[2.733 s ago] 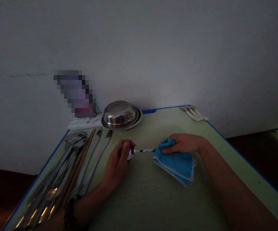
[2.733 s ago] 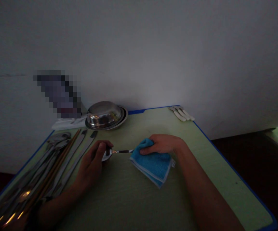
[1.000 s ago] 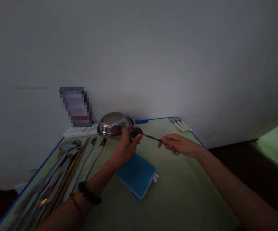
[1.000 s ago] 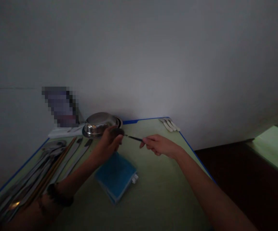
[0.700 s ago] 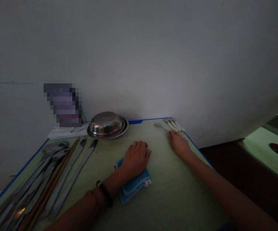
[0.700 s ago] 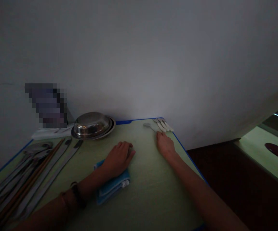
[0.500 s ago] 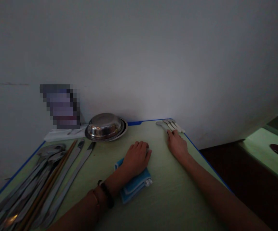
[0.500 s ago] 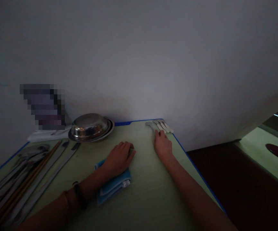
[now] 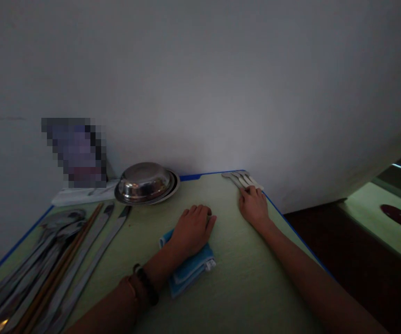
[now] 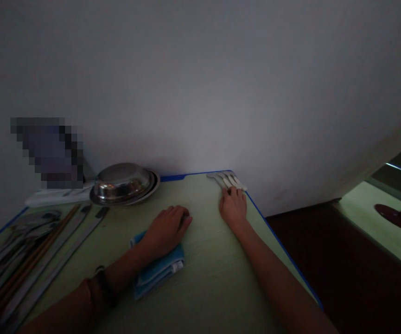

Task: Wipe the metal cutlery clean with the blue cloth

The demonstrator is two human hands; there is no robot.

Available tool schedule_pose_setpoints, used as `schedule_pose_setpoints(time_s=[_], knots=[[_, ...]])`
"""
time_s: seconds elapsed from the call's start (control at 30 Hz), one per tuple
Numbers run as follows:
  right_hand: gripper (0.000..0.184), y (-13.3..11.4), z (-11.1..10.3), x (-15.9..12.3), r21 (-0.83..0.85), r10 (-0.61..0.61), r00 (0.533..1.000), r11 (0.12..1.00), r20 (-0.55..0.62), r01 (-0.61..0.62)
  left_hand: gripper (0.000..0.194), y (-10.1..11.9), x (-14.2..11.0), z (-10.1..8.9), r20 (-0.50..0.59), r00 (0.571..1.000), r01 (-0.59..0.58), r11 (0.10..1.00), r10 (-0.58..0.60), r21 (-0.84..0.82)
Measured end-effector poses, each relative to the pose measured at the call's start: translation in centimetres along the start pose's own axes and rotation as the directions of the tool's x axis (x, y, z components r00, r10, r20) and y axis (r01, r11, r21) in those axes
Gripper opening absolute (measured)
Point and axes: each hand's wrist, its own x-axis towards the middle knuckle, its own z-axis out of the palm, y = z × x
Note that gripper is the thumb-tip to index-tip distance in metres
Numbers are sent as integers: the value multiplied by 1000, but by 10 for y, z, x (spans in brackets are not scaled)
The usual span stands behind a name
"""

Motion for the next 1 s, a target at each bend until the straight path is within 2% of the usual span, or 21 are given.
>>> schedule_pose_setpoints(time_s=[0.67, 1.0], knots=[[34, -3, -2, -1, -61, 14, 1000, 998, -17, -15, 28, 1, 1, 0, 23, 999, -32, 998, 31, 49], [36, -5, -2, 0, -93, 39, 999, 995, 15, -37, 27, 0, 1, 1, 19, 999, -38, 997, 37, 69]])
